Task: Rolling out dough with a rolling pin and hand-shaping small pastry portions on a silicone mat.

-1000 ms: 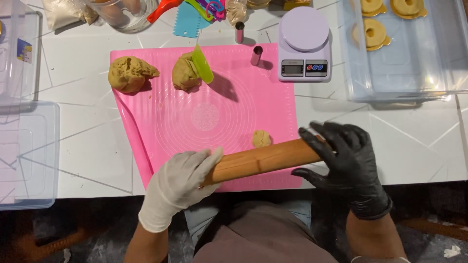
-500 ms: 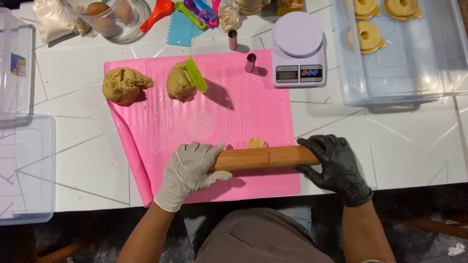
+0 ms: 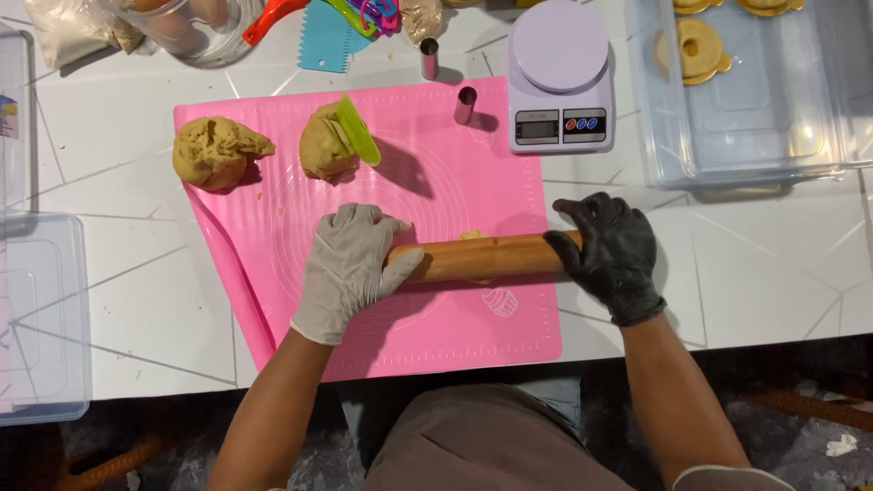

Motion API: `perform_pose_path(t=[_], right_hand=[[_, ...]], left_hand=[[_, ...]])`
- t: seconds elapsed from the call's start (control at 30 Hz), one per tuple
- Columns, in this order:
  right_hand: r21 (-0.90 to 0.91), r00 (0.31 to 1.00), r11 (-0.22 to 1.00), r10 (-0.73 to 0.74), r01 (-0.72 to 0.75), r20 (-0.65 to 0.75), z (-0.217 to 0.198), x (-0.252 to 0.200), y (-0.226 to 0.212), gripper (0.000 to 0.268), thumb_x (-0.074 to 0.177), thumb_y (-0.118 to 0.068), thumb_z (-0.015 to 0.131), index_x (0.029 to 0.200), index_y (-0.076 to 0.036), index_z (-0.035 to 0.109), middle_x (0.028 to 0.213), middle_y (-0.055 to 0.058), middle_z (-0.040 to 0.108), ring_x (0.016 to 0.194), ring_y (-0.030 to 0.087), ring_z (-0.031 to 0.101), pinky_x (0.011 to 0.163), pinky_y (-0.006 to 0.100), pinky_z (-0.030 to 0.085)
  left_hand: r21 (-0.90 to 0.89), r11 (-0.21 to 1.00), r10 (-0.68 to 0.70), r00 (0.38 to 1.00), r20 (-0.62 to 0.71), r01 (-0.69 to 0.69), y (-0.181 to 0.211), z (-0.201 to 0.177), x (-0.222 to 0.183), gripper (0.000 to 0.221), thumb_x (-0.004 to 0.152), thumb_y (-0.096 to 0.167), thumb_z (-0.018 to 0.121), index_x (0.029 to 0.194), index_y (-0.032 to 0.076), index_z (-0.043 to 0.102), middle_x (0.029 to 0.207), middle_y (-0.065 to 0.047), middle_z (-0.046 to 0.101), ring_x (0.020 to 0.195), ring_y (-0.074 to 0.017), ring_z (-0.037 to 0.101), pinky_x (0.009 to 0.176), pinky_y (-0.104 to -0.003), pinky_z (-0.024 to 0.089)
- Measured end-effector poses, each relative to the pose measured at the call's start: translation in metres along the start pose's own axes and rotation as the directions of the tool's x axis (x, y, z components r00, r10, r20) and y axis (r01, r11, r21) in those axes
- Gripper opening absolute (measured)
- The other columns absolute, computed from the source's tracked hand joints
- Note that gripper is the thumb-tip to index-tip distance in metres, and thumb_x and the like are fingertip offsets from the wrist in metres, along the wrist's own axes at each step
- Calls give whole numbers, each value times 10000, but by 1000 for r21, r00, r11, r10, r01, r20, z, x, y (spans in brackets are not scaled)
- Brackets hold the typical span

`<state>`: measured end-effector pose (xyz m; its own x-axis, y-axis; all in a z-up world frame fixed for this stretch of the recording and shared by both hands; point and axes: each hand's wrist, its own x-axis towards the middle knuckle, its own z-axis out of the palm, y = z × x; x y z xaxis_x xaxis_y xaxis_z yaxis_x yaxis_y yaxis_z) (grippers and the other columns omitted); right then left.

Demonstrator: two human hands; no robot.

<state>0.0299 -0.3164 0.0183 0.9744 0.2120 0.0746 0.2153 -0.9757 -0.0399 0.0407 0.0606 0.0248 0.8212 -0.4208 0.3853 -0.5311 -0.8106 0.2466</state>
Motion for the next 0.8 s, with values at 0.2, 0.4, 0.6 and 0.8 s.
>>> perform_pose_path(t=[0.2,0.4,0.6,0.8], right_hand=[[-36,970,993,-122,116,-212,11,-48,-11,533,1002,-611,351,1412,-386,607,1090,-21,644,975,231,663,918,415,439],[53,957,994,-79,97,-278,36,-92,-12,481,999,-546,362,1397,-386,580,1191,-34,589,1103,232,582,1019,455,319],[118,962,990,-47,82,-269,28,-93,-16,563,957,-665,424,1419,-364,537,1256,-27,526,1137,227,528,1039,454,289],[167,994,986,-1,20,-112,-14,-31,-24,736,951,-665,394,1576,-280,441,1368,107,497,1119,349,561,933,470,357]], left_hand=[[52,998,25,999,37,-27,31,-9,-39,627,915,650,553,1414,274,607,1343,-144,611,1243,-445,600,865,-554,531],[96,995,-24,999,-25,26,61,-9,-74,652,936,600,505,1536,348,480,1536,-151,507,1102,-374,675,799,-464,552],[83,996,-21,1000,-4,22,61,-16,-74,768,918,719,448,1586,342,402,1618,-155,405,1085,-309,667,814,-404,524],[89,994,-54,996,-77,61,15,17,-37,923,990,740,256,1668,129,123,1665,-360,54,1544,-539,63,1218,-654,58]])
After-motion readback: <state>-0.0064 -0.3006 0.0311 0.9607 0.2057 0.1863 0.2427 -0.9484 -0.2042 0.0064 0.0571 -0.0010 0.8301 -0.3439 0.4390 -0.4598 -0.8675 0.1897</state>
